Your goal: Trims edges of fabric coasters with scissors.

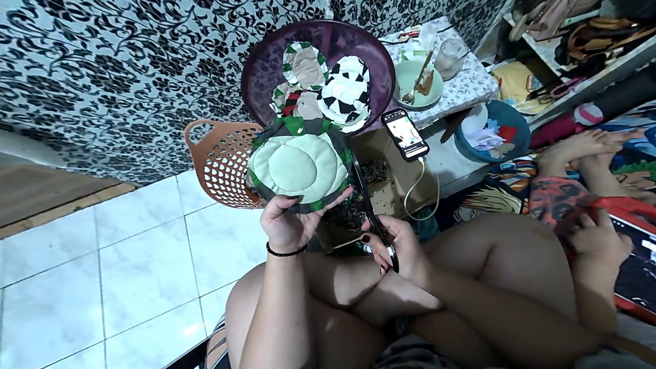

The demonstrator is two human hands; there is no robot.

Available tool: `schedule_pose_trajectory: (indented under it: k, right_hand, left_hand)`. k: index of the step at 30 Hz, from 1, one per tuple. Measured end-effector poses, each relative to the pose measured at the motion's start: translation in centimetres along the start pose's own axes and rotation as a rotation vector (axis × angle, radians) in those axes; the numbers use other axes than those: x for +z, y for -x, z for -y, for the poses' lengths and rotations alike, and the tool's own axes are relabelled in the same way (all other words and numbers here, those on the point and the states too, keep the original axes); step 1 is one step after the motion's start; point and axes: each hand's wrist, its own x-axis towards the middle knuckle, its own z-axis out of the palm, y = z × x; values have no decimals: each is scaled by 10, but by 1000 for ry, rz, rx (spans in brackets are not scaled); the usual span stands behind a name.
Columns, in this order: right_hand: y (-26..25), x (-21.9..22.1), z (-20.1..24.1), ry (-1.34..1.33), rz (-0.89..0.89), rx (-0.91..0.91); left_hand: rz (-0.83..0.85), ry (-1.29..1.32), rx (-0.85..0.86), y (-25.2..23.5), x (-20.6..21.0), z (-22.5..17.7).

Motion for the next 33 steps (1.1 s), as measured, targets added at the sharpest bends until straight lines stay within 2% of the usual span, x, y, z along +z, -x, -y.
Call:
schedule_pose_trajectory:
  k: [4,9,15,19,26,33]
  right_hand:
    - [0,1,-2,-8,5,17]
    - [1,3,-4,-10,49,41]
    - [-3,-2,-22,-57,201,-153]
    - [-3,-4,-21,10,230,-156]
    - [-9,-14,-10,141,149,-147]
    - [-10,-16,-6,206,125,-99]
  left_hand:
    - [-103,-53,35,1,1,-1]
    - [-149,138,14,1,-3,-5]
    - [-108,270,11,1,-3,-10]
    - [-114,177,-45,2,-5,-14]
    - [-72,-106,-68,11,-13,-29]
    - [-48,-89,-58,12,-14,-31]
